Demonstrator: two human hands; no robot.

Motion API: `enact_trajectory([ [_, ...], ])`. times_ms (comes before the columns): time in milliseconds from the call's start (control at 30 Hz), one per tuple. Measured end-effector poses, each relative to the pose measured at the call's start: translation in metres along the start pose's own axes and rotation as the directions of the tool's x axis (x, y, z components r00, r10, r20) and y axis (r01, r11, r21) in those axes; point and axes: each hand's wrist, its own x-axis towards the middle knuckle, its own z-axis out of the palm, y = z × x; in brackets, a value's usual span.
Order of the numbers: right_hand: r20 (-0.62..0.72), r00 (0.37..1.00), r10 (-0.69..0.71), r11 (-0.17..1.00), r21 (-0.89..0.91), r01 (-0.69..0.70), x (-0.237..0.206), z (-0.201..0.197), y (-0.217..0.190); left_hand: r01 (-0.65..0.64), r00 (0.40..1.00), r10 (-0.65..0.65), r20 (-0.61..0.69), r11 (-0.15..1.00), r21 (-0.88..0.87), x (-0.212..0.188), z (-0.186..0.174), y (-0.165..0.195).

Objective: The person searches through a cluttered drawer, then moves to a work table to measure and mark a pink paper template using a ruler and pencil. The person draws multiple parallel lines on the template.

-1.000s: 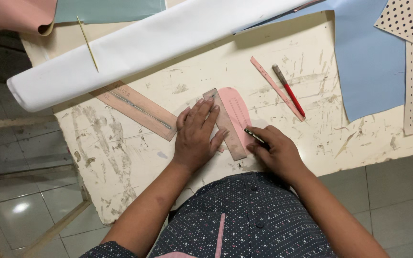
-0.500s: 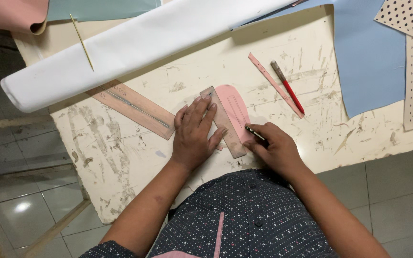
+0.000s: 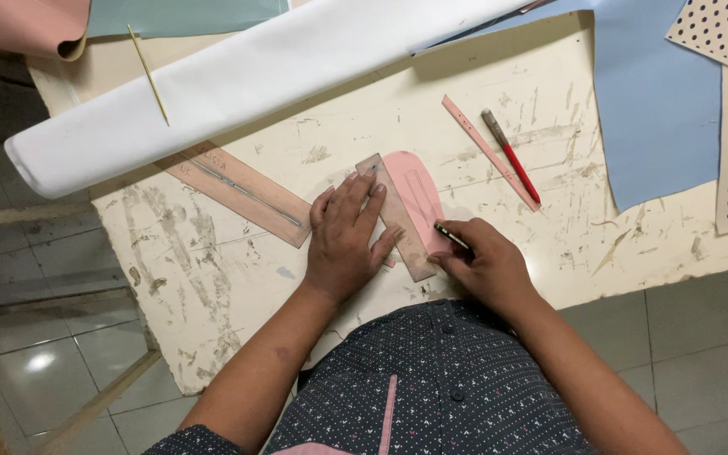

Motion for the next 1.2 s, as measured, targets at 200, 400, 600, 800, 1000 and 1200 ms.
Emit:
enact_trajectory([
  [200,0.008,1.000,0.003,1.000,0.016,-0.003,0.0002,-0.0012,-0.0007,-0.007,1.000,0.008,-0.007,1.000,0.011,-0.0004,0.0006,-0.0002],
  [400,0.007,1.000,0.003,1.000,-0.016,-0.003,0.0001,-0.0017,-0.0020,-0.006,1.000,0.006,-0.006,1.000,0.021,-0.0009,0.0007,0.0000],
  [600,0.006,1.000,0.006,1.000,-0.031,-0.005,0.0015,-0.0009,-0.0010,-0.004,1.000,0.004,-0.011,1.000,0.030,0.0000,0.0010,0.0007],
  [800,0.010,1.000,0.001,0.999,-0.042,-0.001,0.0011,-0.0016,-0.0011,0.001,1.000,-0.001,-0.003,0.999,0.049,0.0003,0.0012,0.0018],
  [1000,0.015,1.000,0.004,1.000,-0.013,-0.004,0.0010,-0.0030,-0.0025,0.011,1.000,-0.011,0.022,1.000,0.016,0.0015,0.0001,0.0016],
  [1200,0.017,1.000,-0.021,1.000,0.021,0.020,0.0013,-0.0022,0.0068,0.017,0.999,-0.018,0.033,1.000,0.027,0.0024,-0.0027,0.0049],
])
